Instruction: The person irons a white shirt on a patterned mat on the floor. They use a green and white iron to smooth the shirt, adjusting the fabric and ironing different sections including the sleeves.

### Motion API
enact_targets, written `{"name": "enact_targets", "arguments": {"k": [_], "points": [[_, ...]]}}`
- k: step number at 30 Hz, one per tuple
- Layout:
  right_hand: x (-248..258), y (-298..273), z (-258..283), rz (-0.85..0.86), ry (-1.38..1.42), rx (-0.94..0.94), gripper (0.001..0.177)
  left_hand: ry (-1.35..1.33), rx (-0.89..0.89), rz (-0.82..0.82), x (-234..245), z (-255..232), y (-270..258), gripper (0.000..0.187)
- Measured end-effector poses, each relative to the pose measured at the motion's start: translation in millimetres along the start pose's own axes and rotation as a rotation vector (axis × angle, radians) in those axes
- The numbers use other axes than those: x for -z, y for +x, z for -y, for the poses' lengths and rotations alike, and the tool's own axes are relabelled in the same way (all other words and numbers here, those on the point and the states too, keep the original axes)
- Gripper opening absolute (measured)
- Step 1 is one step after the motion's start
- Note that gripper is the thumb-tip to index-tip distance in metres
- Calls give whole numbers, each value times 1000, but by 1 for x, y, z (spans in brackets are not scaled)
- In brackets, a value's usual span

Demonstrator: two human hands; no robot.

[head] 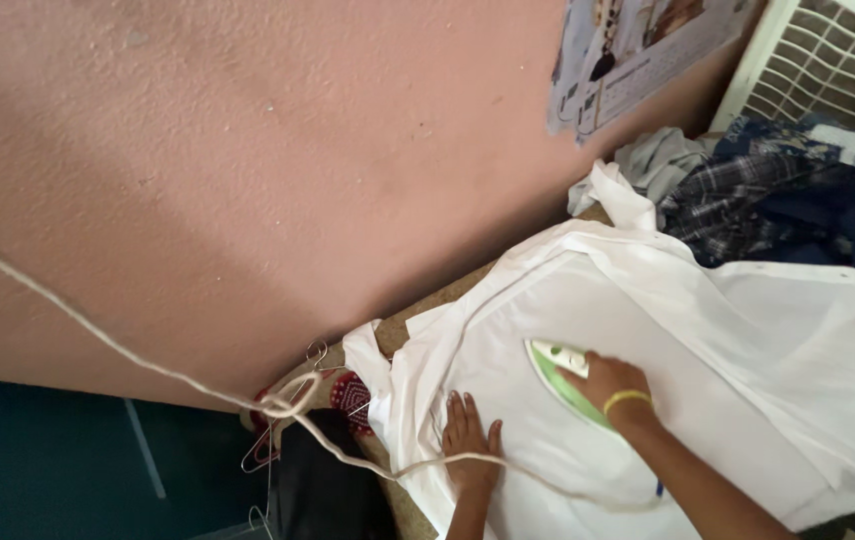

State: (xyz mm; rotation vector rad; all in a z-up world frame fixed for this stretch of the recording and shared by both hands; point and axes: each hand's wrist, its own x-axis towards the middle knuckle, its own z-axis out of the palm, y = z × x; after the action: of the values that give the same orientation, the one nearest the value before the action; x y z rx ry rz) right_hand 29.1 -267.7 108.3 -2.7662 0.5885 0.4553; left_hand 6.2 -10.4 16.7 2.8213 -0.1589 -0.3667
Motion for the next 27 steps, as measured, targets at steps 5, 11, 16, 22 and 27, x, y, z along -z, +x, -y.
{"name": "enact_targets", "arguments": {"k": [5, 11, 16, 22, 27], "points": [[23, 76, 3, -75, -27, 6, 71, 149, 66, 182, 20, -3, 11, 86], [27, 118, 2, -143, -24, -35, 68, 75, 96, 224, 32, 3, 20, 89], [3, 87, 8, -58, 10, 38, 66, 11, -154, -67, 22, 14, 38, 84], [-8, 53, 35, 13, -33, 106, 65, -227, 105, 59, 23, 20, 72, 77], [14, 81, 47, -49, -18, 104, 63, -343, 327, 180, 14, 35, 81, 70]]}}
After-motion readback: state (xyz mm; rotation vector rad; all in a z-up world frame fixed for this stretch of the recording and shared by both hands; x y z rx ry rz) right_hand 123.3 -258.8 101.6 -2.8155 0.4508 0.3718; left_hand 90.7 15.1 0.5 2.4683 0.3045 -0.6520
